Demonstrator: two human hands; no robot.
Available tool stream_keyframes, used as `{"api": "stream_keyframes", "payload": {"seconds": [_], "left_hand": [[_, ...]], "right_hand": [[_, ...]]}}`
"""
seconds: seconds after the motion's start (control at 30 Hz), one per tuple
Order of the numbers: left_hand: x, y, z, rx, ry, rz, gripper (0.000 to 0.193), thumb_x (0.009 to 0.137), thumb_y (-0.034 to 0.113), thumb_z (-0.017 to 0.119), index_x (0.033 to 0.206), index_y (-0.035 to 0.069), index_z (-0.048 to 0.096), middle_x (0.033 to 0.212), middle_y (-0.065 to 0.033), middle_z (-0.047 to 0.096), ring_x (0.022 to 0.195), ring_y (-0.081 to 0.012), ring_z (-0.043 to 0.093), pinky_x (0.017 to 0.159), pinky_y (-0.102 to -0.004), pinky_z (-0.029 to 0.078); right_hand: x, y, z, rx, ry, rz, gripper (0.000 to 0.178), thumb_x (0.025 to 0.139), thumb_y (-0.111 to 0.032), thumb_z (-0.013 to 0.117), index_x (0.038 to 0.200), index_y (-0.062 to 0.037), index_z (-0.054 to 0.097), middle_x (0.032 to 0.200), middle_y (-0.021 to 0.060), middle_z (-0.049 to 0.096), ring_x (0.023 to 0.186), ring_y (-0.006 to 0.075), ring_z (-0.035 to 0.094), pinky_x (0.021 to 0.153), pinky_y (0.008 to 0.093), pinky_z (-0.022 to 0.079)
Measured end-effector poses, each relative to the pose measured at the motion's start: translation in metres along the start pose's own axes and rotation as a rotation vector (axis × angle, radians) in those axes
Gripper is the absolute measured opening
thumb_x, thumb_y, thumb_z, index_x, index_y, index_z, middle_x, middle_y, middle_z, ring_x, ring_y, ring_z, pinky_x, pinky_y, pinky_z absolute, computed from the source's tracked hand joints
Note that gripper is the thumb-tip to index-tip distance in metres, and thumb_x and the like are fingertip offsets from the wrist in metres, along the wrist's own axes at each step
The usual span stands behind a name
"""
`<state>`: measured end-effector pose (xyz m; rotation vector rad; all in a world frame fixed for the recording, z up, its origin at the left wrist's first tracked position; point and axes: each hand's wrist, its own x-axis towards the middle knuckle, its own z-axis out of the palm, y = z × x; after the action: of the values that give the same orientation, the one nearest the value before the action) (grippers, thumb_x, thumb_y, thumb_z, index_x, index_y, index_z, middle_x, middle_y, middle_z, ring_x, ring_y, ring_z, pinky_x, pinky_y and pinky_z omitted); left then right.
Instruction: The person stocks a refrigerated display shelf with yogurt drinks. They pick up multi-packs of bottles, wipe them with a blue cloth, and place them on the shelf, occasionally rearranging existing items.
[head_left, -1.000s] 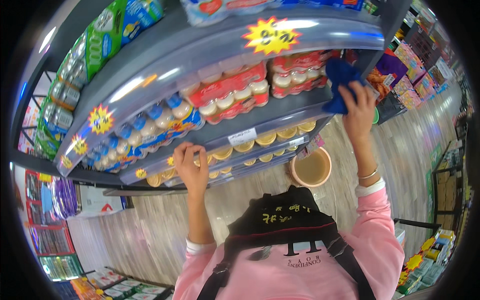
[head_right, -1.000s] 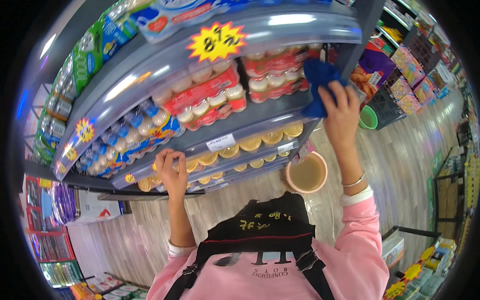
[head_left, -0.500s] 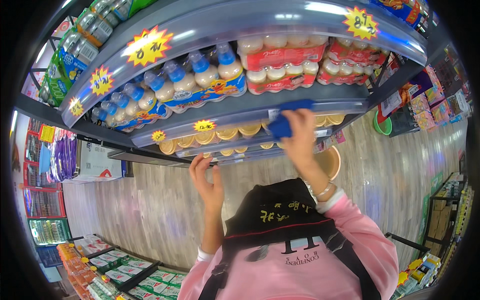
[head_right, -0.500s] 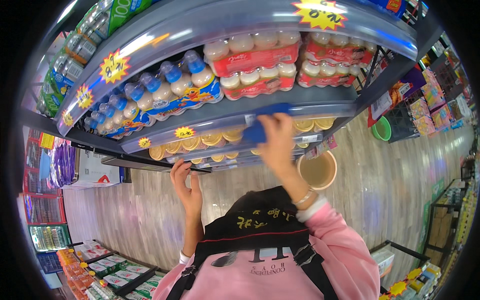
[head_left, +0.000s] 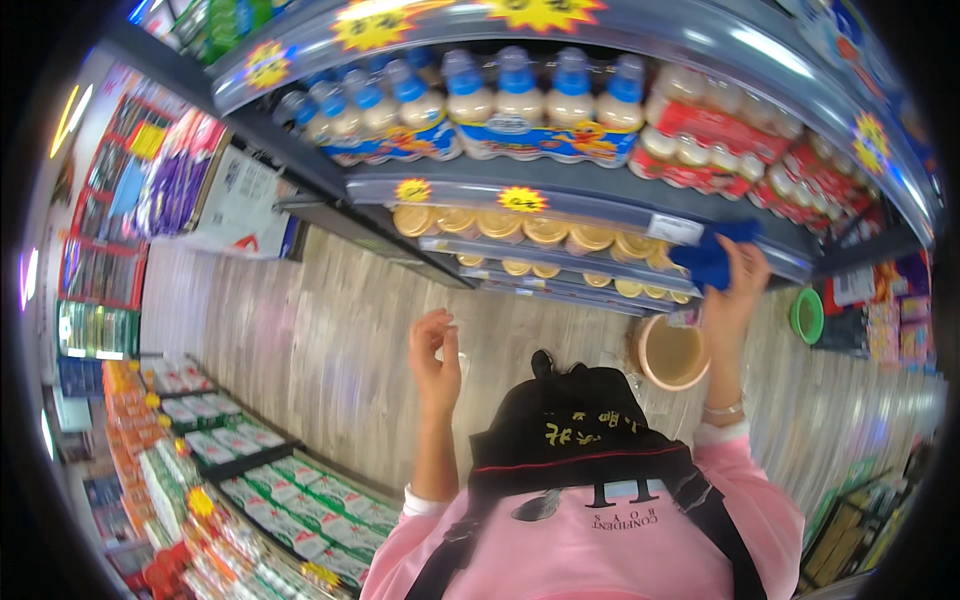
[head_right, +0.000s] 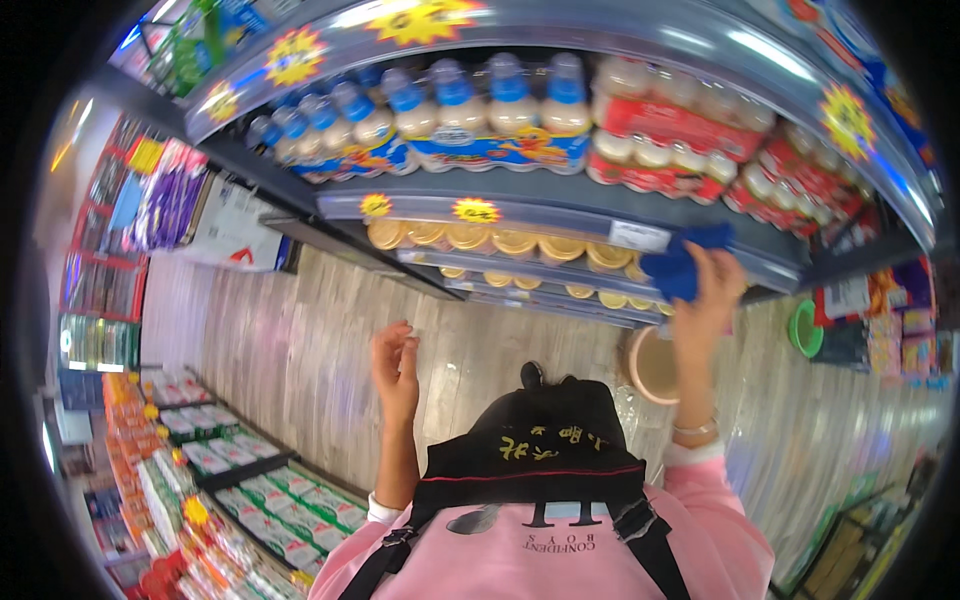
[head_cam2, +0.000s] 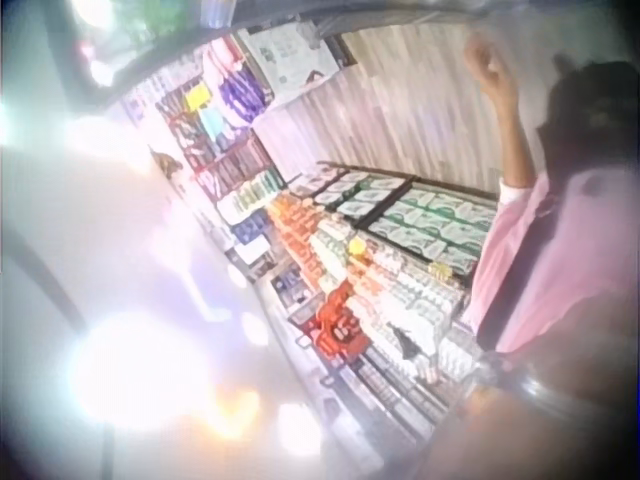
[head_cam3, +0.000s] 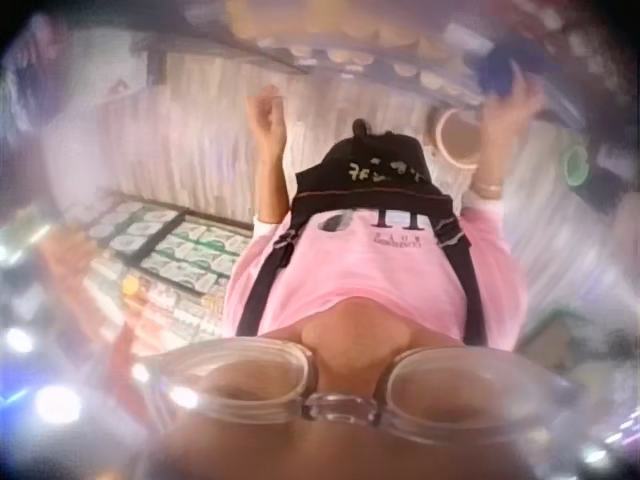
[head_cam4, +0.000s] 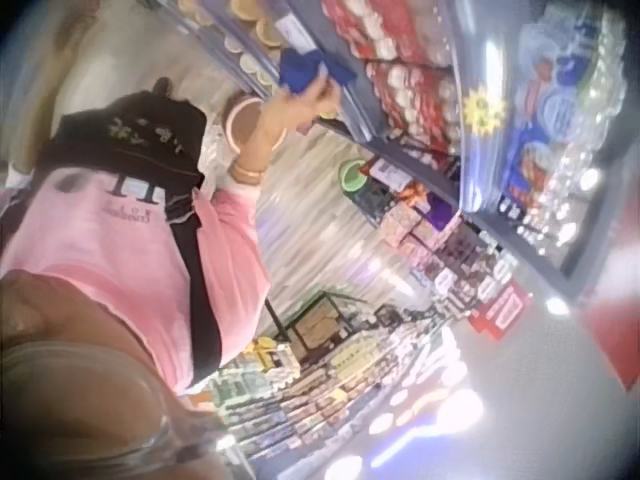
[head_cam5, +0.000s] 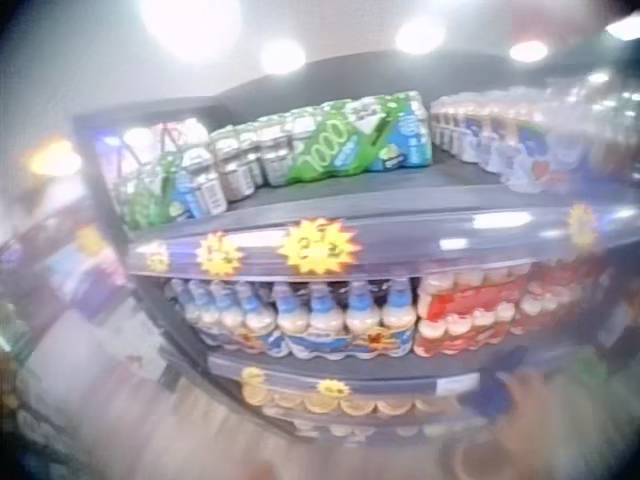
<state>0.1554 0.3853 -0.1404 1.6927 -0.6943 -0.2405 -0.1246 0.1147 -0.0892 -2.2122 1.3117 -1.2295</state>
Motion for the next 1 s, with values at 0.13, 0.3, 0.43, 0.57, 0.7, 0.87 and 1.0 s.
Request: {"api": "stream_keyframes", "payload": {"seconds": [0.13,0.3,0.43,0.57,0.7,0.87,1.0], "left_hand": [[-0.034,-0.024,-0.024,0.046,0.06,-0.128,0.016,0.089,0.0,0.057,0.104,0.005,0.06,0.11,-0.008,0.061,0.085,-0.0137,0.061,0.074,-0.0265,0.051],[-0.027,-0.039,-0.029,-0.085,-0.058,-0.211,0.016,0.091,-0.001,0.055,0.107,0.001,0.059,0.102,-0.0054,0.061,0.087,-0.0136,0.062,0.078,-0.0254,0.049],[0.006,-0.046,-0.042,-0.155,-0.189,-0.225,0.014,0.093,-0.001,0.053,0.105,0.0,0.06,0.098,-0.0043,0.061,0.089,-0.0136,0.061,0.081,-0.0253,0.047],[0.034,-0.05,-0.076,-0.112,-0.315,-0.171,0.011,0.093,0.004,0.054,0.1,0.0,0.062,0.094,-0.0072,0.065,0.082,-0.0153,0.066,0.076,-0.0269,0.05],[0.057,-0.071,-0.121,-0.063,-0.344,-0.199,0.012,0.092,0.004,0.055,0.1,0.0,0.062,0.094,-0.0072,0.066,0.084,-0.0157,0.066,0.078,-0.0273,0.049],[0.075,-0.082,-0.161,-0.059,-0.304,-0.293,0.011,0.094,0.005,0.053,0.099,-0.002,0.061,0.096,-0.0058,0.065,0.088,-0.0138,0.061,0.081,-0.026,0.048],[0.085,-0.09,-0.181,-0.182,-0.288,-0.319,0.012,0.095,0.007,0.053,0.098,-0.001,0.062,0.095,-0.005,0.065,0.087,-0.0138,0.061,0.081,-0.0264,0.048]], "right_hand": [[-0.004,0.055,-0.026,-0.188,0.099,-0.053,0.07,0.059,0.01,0.056,0.125,-0.0128,0.06,0.125,0.0142,0.045,0.114,0.0334,0.049,0.098,0.0402,0.041],[-0.009,-0.007,0.017,-0.205,0.031,-0.118,0.072,0.058,0.009,0.063,0.127,-0.0117,0.058,0.125,0.0145,0.046,0.111,0.0331,0.049,0.095,0.0402,0.041],[-0.01,-0.081,0.087,-0.036,-0.072,-0.175,0.075,0.05,0.009,0.064,0.123,-0.0098,0.06,0.12,0.0144,0.048,0.107,0.0336,0.049,0.091,0.0399,0.042],[-0.013,-0.18,0.175,0.002,-0.145,-0.316,0.07,0.051,0.007,0.066,0.119,-0.0088,0.061,0.114,0.0125,0.051,0.098,0.0323,0.05,0.085,0.0403,0.045],[-0.015,-0.266,0.261,0.064,-0.204,-0.435,0.051,0.063,0.003,0.062,0.114,-0.0049,0.062,0.115,0.0096,0.053,0.095,0.0307,0.051,0.083,0.0375,0.047],[-0.012,-0.323,0.306,0.216,-0.307,-0.396,0.042,0.065,0.0,0.063,0.107,-0.0047,0.065,0.109,0.0068,0.055,0.093,0.0287,0.053,0.079,0.0373,0.048],[0.014,-0.377,0.265,0.551,-0.354,-0.343,0.046,0.061,0.003,0.065,0.105,-0.0077,0.066,0.102,0.0089,0.054,0.095,0.0305,0.056,0.08,0.0381,0.047]]}}
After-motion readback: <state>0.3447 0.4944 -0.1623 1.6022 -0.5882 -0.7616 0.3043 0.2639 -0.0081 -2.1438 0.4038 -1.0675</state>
